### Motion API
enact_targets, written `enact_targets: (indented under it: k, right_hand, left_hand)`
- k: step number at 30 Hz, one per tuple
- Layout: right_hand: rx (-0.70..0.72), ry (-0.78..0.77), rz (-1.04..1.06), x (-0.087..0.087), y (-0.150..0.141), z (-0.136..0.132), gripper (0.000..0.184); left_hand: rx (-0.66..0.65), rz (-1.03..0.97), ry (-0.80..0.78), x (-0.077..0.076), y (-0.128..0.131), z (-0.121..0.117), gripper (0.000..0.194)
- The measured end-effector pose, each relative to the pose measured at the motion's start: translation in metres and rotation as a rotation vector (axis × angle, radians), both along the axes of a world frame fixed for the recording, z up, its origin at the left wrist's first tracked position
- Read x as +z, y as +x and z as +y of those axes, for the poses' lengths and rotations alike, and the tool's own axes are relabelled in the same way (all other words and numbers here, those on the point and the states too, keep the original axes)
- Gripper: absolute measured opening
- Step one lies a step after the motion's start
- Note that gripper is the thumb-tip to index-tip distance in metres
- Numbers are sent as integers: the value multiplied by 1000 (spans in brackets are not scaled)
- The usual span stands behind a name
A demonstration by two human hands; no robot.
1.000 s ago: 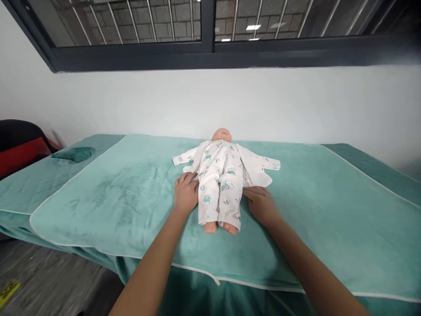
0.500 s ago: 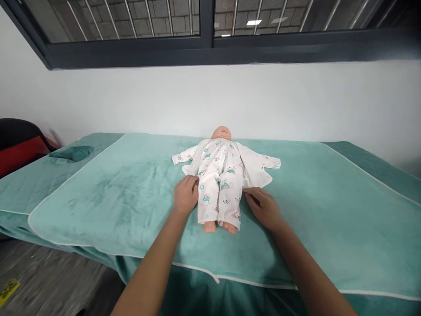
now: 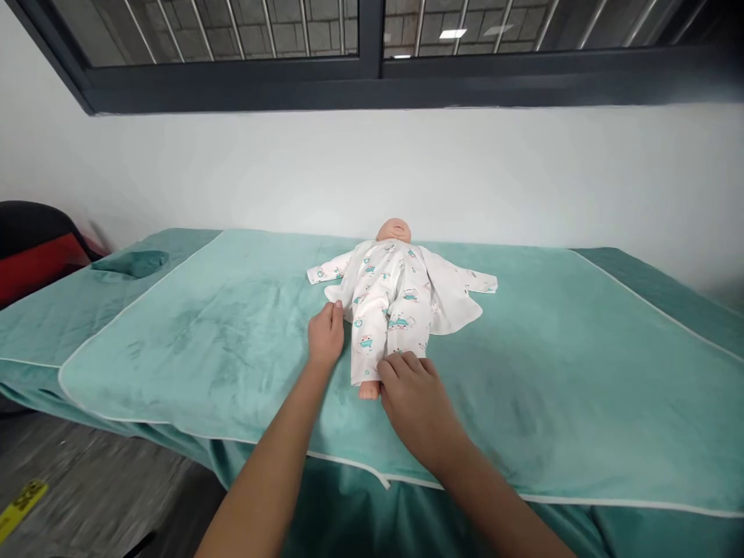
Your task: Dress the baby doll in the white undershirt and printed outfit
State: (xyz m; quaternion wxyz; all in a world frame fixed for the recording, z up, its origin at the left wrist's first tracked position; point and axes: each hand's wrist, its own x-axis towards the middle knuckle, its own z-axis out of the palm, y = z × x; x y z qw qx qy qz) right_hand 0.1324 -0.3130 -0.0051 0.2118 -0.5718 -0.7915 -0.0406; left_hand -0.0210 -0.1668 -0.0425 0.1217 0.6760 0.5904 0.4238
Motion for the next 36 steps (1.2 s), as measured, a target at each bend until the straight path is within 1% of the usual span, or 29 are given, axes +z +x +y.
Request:
enact_targets:
  k: [3,7,12,16,19,22,23,26,29,32,33,34,36]
  right_hand:
    - [-12,20,-35,-8,-1,6,15]
    - [41,57,48,-12,2,4,16]
    - [147,122,196,-10,1,-16,14]
    - [126,90,180,-5,1,-25,13]
    - [106,96,185,0,-4,-25,15]
    - [129,108,153,5,-12,-22,27]
    - [132,102,135,6,-14,-20,27]
    - [128,85,117,4,-21,-16,18]
    - [173,103,149,1,-24,-19,19]
    - [236,110,234,-3,-17,-28,18]
    - [237,116,276,-5,-12,-32,18]
    - [213,128,324,-8,-6,-35,18]
    - [95,150,410,-18,9,-42,24]
  left_hand:
    - [5,-54,-16,2,-1,1,43]
    - [-12,-82,-24,1,-1,2,43]
    - [-2,-78,-28,0,-1,4,43]
    - [3,-75,-56,0,-1,4,45]
    - [1,-68,-68,2,-1,3,45]
    - [-4,-67,-67,3,-1,3,45]
    - [-2,-68,-67,4,-1,3,45]
    - [0,-71,-66,4,-1,3,45]
    - [-2,-58,-61,2,-1,3,45]
    - [2,-50,-55,1,-1,5,45]
    - [4,-53,-56,1,-1,5,45]
    - [5,-56,-59,0,-1,5,45]
    - [9,-56,-69,0,-1,5,45]
